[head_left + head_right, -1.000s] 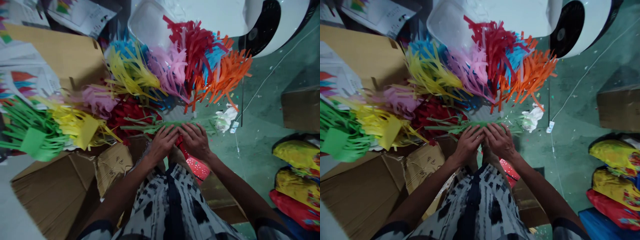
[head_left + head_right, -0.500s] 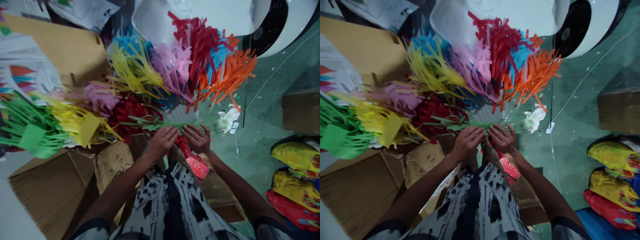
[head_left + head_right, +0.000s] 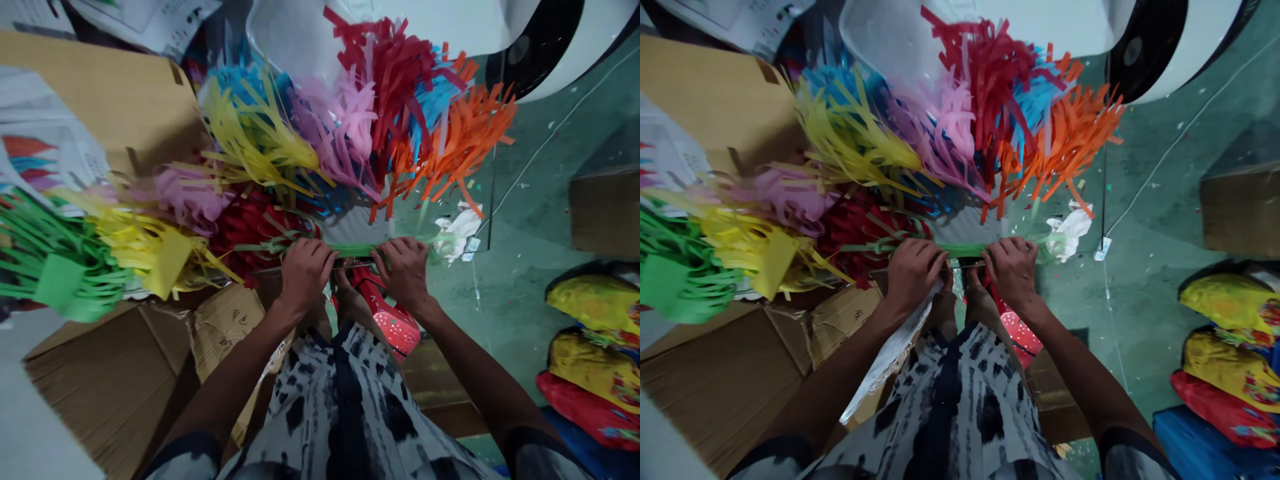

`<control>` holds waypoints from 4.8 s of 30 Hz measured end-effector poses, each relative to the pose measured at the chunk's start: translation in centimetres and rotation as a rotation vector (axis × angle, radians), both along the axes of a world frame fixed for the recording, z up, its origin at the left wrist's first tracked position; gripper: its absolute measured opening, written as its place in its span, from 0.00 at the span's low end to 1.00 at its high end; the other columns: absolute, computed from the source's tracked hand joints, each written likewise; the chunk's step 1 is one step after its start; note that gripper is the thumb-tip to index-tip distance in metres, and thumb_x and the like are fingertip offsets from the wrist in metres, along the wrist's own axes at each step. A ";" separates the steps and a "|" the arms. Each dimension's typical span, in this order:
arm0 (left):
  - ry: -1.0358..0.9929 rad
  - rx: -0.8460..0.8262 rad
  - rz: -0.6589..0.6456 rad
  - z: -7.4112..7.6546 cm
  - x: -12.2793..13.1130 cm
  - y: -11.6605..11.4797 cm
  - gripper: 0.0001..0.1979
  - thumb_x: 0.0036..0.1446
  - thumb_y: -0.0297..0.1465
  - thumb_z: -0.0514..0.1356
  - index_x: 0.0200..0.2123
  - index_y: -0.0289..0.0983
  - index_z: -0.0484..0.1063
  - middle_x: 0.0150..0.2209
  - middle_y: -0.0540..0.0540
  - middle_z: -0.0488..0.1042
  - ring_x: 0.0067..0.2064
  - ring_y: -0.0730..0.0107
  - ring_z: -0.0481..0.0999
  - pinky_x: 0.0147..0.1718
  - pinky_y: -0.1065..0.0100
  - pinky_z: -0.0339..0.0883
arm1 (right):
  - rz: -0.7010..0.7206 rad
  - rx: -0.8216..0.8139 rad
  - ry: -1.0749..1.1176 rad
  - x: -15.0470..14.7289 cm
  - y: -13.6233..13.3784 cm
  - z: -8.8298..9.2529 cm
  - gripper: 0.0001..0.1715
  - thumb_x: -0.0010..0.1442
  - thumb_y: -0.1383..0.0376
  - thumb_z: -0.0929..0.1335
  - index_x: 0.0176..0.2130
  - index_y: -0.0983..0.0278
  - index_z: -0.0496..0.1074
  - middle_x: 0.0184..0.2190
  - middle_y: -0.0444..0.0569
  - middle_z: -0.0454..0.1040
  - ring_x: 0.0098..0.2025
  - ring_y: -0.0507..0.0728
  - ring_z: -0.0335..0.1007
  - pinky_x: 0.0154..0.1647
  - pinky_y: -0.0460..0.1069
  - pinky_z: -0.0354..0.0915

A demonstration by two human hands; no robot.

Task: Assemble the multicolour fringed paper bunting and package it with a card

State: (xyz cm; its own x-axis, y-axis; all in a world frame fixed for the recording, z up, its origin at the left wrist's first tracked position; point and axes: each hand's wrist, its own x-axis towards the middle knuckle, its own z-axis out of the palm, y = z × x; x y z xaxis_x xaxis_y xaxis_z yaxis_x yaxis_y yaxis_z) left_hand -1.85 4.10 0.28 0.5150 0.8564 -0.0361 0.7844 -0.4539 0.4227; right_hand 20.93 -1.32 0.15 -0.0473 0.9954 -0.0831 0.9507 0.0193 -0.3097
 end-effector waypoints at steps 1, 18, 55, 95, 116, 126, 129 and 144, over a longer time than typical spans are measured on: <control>0.024 0.011 0.000 0.0 0.1 0.1 0.10 0.70 0.34 0.60 0.36 0.37 0.75 0.37 0.42 0.79 0.42 0.56 0.73 0.42 0.58 0.65 | -0.009 -0.010 -0.004 -0.1 0.0 0.0 0.11 0.73 0.58 0.67 0.40 0.60 0.74 0.39 0.48 0.80 0.49 0.63 0.69 0.54 0.59 0.51; 0.046 0.064 -0.232 -1.4 1.5 -1.4 0.16 0.71 0.29 0.56 0.57 0.46 0.76 0.52 0.44 0.82 0.54 0.58 0.76 0.51 0.55 0.64 | -0.107 -0.006 -0.201 0.8 0.0 0.2 0.12 0.72 0.59 0.65 0.40 0.62 0.73 0.40 0.53 0.79 0.51 0.65 0.67 0.58 0.63 0.52; -0.031 0.053 -0.234 -1.0 1.9 0.0 0.10 0.71 0.28 0.56 0.48 0.34 0.77 0.46 0.39 0.80 0.47 0.58 0.75 0.46 0.61 0.70 | 0.159 0.219 -0.068 -0.5 -0.1 -2.4 0.14 0.70 0.65 0.68 0.53 0.55 0.79 0.53 0.49 0.82 0.57 0.60 0.72 0.70 0.63 0.48; -0.019 0.079 -0.132 -0.5 2.8 -0.1 0.12 0.73 0.32 0.54 0.51 0.43 0.77 0.48 0.46 0.83 0.52 0.56 0.75 0.58 0.51 0.59 | 0.157 0.236 -0.088 -1.1 0.2 -1.1 0.18 0.72 0.67 0.64 0.56 0.53 0.77 0.52 0.47 0.82 0.55 0.62 0.71 0.63 0.62 0.49; -0.045 0.134 -0.212 -0.7 3.0 -0.3 0.09 0.70 0.28 0.59 0.49 0.35 0.78 0.46 0.40 0.82 0.48 0.57 0.76 0.46 0.59 0.70 | 0.164 0.309 -0.150 0.5 -0.2 -1.4 0.16 0.69 0.68 0.67 0.54 0.60 0.79 0.53 0.48 0.83 0.54 0.62 0.74 0.62 0.61 0.50; -0.138 0.119 -0.105 -2.3 3.1 0.6 0.08 0.70 0.30 0.59 0.47 0.33 0.76 0.44 0.40 0.79 0.46 0.58 0.73 0.47 0.61 0.69 | 0.212 0.231 -0.032 0.3 2.9 -1.9 0.07 0.71 0.63 0.69 0.40 0.57 0.78 0.41 0.45 0.83 0.54 0.60 0.70 0.61 0.59 0.48; -0.134 0.114 -0.121 -2.3 3.1 0.9 0.08 0.71 0.30 0.58 0.45 0.33 0.76 0.44 0.40 0.79 0.45 0.57 0.72 0.46 0.60 0.68 | 0.295 0.230 -0.014 1.0 3.5 -2.0 0.06 0.71 0.63 0.69 0.42 0.56 0.78 0.42 0.45 0.83 0.54 0.59 0.69 0.62 0.59 0.48; 0.013 0.108 -0.062 -2.7 2.2 1.2 0.13 0.73 0.36 0.54 0.41 0.36 0.75 0.40 0.41 0.79 0.44 0.55 0.73 0.43 0.57 0.61 | 0.215 0.225 0.018 1.2 3.6 -2.4 0.08 0.71 0.64 0.69 0.38 0.58 0.76 0.38 0.45 0.81 0.51 0.59 0.70 0.63 0.59 0.48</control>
State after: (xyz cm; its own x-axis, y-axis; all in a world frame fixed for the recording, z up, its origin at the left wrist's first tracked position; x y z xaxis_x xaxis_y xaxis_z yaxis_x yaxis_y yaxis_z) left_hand 0.38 5.26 -2.38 0.5669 0.8224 0.0473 0.7587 -0.5436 0.3590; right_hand 22.14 2.32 -2.26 -0.2582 0.9558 0.1408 0.9117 0.2893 -0.2918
